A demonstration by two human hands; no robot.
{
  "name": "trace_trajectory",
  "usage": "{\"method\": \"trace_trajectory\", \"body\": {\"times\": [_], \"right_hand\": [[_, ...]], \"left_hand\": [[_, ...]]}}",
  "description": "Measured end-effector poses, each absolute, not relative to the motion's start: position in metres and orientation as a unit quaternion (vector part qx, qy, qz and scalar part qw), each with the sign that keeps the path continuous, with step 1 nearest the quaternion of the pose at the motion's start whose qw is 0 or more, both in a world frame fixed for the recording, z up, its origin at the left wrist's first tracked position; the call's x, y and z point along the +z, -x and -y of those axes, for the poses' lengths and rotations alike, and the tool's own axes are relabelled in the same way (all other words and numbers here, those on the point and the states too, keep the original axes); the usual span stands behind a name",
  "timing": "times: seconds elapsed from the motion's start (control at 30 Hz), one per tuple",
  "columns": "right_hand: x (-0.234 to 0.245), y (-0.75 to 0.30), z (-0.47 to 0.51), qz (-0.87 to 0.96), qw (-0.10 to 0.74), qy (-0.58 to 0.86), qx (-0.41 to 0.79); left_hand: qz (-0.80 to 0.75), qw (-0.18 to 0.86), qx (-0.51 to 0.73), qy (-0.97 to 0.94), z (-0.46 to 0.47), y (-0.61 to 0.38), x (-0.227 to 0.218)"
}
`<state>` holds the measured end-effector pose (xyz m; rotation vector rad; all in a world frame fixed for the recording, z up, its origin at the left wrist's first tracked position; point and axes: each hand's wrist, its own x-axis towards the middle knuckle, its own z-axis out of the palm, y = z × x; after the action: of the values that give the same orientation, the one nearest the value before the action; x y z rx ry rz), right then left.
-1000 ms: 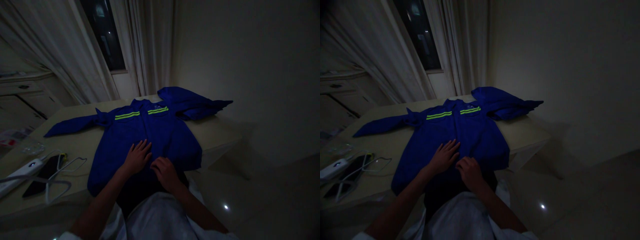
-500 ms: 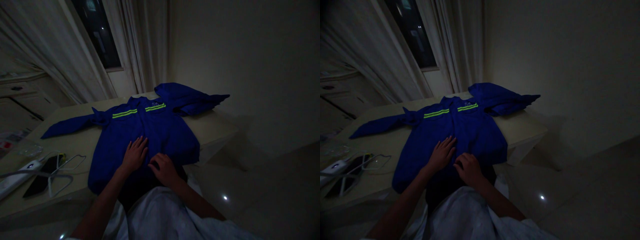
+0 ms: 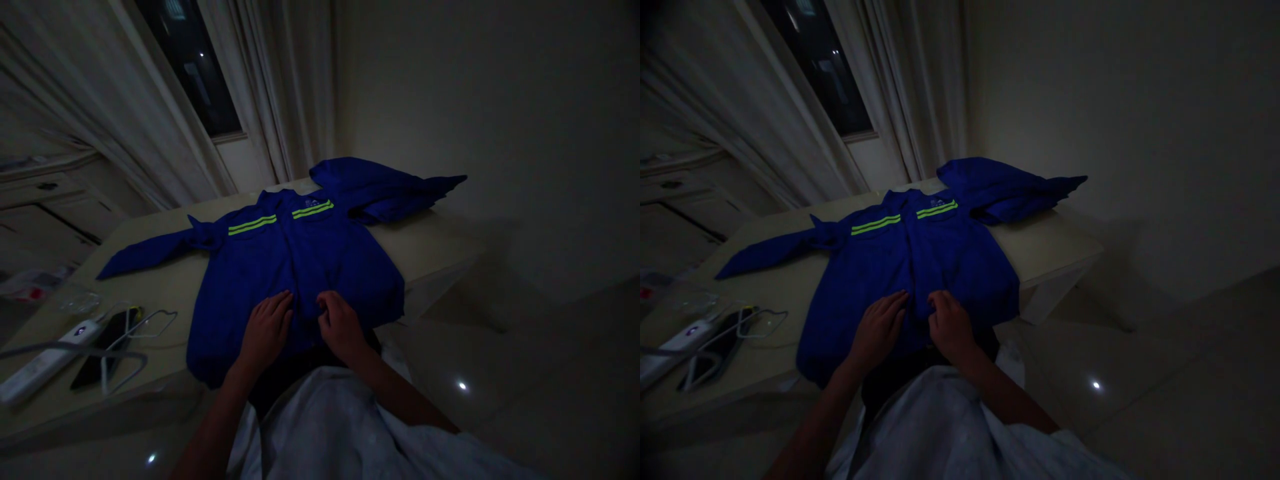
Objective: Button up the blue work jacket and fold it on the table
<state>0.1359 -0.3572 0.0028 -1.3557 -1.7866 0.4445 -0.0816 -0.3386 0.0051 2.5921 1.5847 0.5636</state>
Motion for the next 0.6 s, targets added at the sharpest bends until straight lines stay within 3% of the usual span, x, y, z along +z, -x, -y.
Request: {"method": "trace_trajectory", "body": {"times": [0.2, 0.3, 0.5, 0.6], "right_hand": [[0.010, -0.141, 0.362, 0.792, 0.343, 0.488, 0.127], [0.008, -0.132, 0.368, 0.815, 0.332, 0.460, 0.117], [-0.004, -0.125, 0.368, 0.827, 0.311, 0.463, 0.076], [-0.004, -0.130, 0.366, 0.836, 0.306, 0.451, 0.065]], "left_hand": [[-0.492, 0.039, 0.265, -0.828, 0.357, 0.081, 0.003], [-0.482, 0.094, 0.331, -0.806, 0.392, 0.082, -0.011], [-0.553, 0.407, 0.258, -0.680, 0.437, 0.080, -0.055], [-0.565, 0.541, 0.291, -0.550, 0.429, 0.075, -0.074]]}}
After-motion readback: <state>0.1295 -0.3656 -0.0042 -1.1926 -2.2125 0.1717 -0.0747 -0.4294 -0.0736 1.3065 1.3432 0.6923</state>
